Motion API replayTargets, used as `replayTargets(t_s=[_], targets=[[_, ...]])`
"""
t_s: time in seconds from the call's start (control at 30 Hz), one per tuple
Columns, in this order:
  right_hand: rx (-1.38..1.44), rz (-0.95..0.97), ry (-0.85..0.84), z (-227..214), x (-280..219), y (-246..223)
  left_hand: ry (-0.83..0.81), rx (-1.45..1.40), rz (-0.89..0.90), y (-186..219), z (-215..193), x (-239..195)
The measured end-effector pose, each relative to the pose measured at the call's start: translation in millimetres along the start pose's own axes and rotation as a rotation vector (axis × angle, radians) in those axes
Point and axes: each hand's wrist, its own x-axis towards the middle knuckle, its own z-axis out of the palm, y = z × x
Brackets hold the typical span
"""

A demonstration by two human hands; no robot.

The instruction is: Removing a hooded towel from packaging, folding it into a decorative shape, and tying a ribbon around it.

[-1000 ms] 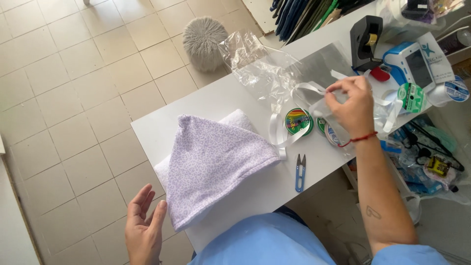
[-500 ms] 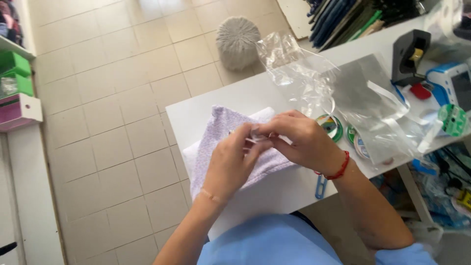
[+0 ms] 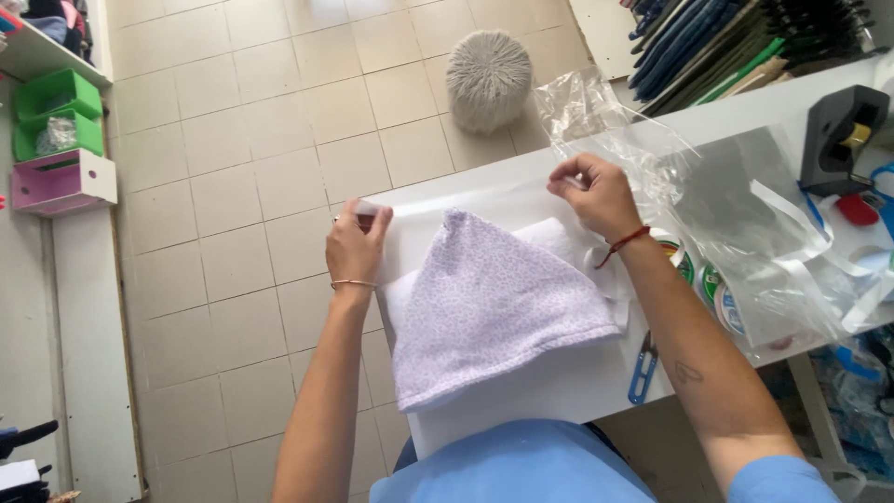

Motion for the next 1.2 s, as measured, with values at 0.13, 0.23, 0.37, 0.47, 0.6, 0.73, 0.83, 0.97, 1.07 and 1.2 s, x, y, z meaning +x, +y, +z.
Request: replayTargets(t_s=[0.13, 0.23, 0.37, 0.47, 0.6, 0.73, 0.83, 0.97, 1.07, 1.2], targets=[[-0.292, 0.073, -0.061, 16, -2, 17, 0.027, 0.189, -0.125, -13, -9, -17], [-0.36, -0.031, -0.14, 15, -12, 13, 0.066, 0.104, -0.245, -23, -21, -44], [-0.589, -0.333, -0.056, 6, -26, 16, 0.085, 0.008, -0.355, -44, -32, -75], [-0.495, -0.253, 0.078, -2, -49, -8, 0.147, -0.078, -0.296, -14, -55, -92], [-0.331, 0.577, -0.139, -10, -87, -65, 0.065, -0.076, -0.384, -1, -61, -121], [-0.292, 0.717, -0.335, -11, -119, -33, -0.378, -0.224, -0.599, 11, -46, -148], [-0.158, 0.833, -0.368, -8, -126, -54, -0.409, -0.261, -0.789, 17, -42, -154], [0.054, 0.801, -0.432, -9, -130, -71, -0.518, -0.551, -1.078, 21, -52, -153], [0.423, 0.748, -0.4, -15, -125, -63, -0.402, -0.831, -1.016, 51, -60, -140], [0.404, 0.691, -0.159, -23, -73, -116, -0.393, -0.715, -0.821, 92, -66, -89]])
